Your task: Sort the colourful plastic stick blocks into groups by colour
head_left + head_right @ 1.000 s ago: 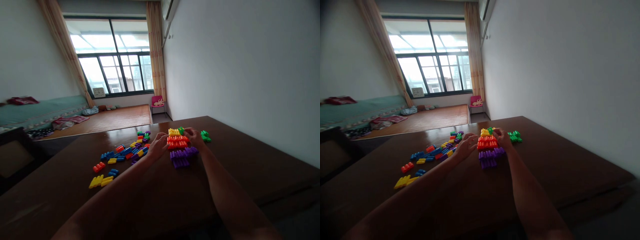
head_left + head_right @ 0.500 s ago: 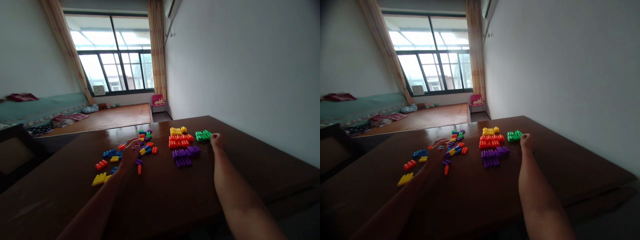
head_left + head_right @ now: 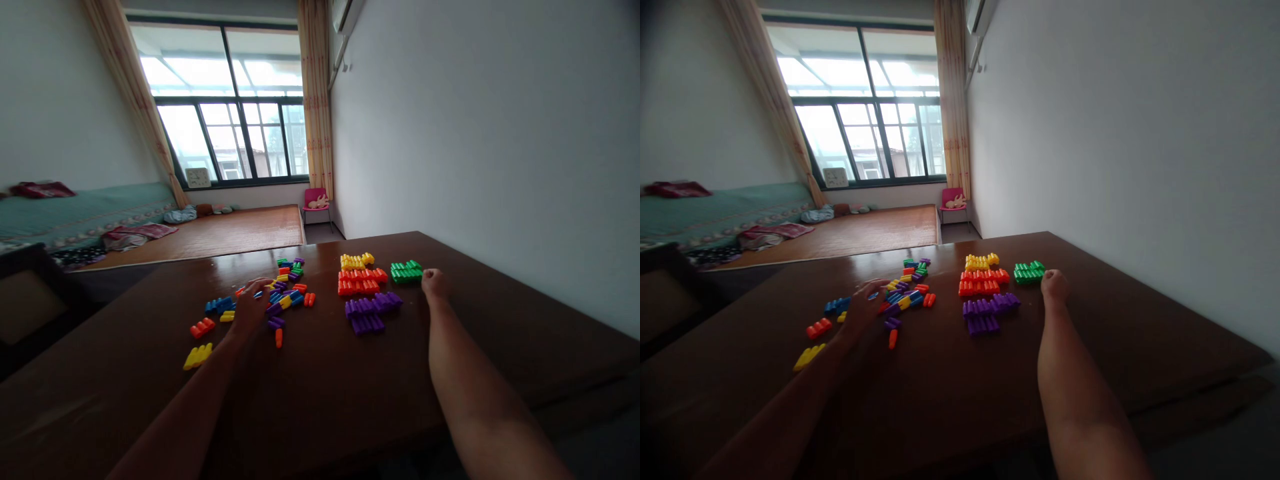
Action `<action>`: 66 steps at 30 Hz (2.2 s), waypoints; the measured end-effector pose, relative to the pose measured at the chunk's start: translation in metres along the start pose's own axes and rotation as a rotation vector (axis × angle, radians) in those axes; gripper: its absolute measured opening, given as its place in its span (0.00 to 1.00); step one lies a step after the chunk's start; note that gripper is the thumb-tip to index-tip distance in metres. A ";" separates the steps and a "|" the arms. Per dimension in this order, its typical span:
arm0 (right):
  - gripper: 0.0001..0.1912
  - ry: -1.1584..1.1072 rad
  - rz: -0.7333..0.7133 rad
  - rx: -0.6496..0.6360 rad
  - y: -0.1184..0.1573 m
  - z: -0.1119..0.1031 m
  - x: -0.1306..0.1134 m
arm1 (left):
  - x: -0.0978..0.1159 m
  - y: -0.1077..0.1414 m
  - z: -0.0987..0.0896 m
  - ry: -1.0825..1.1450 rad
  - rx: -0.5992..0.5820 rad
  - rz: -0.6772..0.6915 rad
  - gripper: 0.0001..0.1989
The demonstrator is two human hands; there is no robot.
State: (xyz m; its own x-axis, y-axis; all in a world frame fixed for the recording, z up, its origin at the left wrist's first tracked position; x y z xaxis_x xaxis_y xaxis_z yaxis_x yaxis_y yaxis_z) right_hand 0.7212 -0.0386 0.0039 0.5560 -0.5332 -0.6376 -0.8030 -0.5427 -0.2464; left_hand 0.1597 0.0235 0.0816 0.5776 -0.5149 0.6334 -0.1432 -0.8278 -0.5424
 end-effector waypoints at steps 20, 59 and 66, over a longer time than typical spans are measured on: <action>0.22 -0.168 -0.169 0.216 -0.005 -0.005 -0.010 | 0.061 0.073 0.071 -0.290 -0.682 0.456 0.22; 0.17 -0.229 -1.123 -0.205 0.196 -0.002 -0.221 | -0.043 0.050 0.015 -0.451 -0.550 0.097 0.24; 0.17 -0.039 -1.006 -0.446 0.249 0.082 -0.262 | -0.053 0.050 -0.014 -0.358 -0.304 0.143 0.16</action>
State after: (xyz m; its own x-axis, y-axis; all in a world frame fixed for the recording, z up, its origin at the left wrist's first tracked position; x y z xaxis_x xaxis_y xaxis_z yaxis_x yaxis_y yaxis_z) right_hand 0.3580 0.0188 0.0496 0.8993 0.3003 -0.3180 0.1669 -0.9076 -0.3852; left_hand 0.1107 0.0069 0.0286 0.7676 -0.5635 0.3054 -0.4386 -0.8093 -0.3908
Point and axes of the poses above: each hand's wrist, its own y-axis away from the middle knuckle, its own z-axis out of the palm, x = y × z, the point moved 8 cm from there along -y, towards the middle knuckle, and after that the axes turned 6 degrees about -x, right-handed, at the moved point
